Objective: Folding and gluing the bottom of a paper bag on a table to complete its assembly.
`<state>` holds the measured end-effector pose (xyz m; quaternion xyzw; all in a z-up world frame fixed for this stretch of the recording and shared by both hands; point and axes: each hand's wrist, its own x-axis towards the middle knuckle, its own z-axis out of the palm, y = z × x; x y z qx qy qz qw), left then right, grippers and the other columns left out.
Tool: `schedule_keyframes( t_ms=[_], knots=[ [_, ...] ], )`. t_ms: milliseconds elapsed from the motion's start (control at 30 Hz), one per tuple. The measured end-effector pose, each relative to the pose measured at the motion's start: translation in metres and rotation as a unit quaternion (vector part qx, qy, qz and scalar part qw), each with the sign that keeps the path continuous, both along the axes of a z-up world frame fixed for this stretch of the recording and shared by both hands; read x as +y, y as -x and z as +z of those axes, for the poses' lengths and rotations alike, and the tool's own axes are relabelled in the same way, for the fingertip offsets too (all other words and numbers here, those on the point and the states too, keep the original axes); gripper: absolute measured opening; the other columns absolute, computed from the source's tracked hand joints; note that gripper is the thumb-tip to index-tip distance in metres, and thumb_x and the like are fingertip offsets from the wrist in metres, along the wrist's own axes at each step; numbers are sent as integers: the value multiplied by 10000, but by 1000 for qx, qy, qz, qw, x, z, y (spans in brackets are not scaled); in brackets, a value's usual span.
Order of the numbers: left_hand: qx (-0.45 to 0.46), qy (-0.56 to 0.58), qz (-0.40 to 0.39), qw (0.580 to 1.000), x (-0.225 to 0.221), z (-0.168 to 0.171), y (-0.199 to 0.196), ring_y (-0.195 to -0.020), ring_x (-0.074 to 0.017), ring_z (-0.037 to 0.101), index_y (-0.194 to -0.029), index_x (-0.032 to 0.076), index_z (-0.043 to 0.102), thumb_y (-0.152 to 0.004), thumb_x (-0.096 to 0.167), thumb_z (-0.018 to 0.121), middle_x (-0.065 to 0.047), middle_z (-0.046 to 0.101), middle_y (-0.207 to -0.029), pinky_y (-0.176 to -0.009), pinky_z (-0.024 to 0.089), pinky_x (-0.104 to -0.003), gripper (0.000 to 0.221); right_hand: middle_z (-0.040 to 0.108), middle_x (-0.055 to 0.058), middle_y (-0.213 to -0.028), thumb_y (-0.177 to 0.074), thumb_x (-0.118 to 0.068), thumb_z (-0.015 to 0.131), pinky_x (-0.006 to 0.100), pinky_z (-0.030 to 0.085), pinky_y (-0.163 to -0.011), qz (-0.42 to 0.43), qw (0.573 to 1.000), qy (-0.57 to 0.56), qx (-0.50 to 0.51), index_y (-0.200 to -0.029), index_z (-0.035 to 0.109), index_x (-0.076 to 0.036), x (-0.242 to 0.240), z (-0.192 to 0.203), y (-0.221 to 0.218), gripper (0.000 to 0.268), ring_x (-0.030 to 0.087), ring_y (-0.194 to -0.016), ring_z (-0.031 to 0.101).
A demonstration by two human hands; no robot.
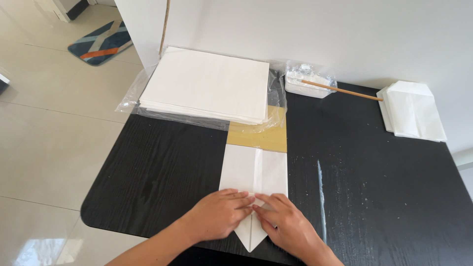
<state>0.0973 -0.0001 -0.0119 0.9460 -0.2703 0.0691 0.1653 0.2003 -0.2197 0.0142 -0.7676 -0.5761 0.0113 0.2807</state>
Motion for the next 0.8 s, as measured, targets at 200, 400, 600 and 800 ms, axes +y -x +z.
schedule_keyframes(
  t_ms=[200,400,600,800],
  knots=[
    [41,-8,8,999,0,6,21,-1458,-343,383,-1505,-52,436,-1064,459,413,-213,456,-1549,-1221,227,-449,676,528,85,-1544,-1017,-242,550,463,370,-1099,-13,991,99,-93,-1478,520,-64,-13,-25,25,495,326,-1455,407],
    [73,-28,1,997,-10,9,33,-1529,-395,187,-1581,-97,203,-894,786,440,-285,222,-1646,-1240,104,-460,1144,230,169,-1679,-1063,-424,504,440,114,-1223,-2,980,194,-37,-1607,256,-27,-20,-43,30,718,339,-1551,146],
    [20,-58,65,996,-31,-16,43,-1531,-388,188,-1589,-88,197,-988,745,437,-277,224,-1649,-1236,119,-464,1055,-7,102,-1741,-859,-1026,436,353,37,-1273,-38,937,265,-225,-1639,31,-99,-12,-16,36,1277,262,-1607,-2],
    [-44,-83,98,991,-35,-19,48,-1532,-363,231,-1579,-71,255,-956,723,524,-256,275,-1640,-1247,146,-458,1044,-36,123,-1736,-977,-742,652,406,40,-1232,-20,950,309,41,-1638,8,-77,-11,-9,48,1137,290,-1588,-22]
  ],
)
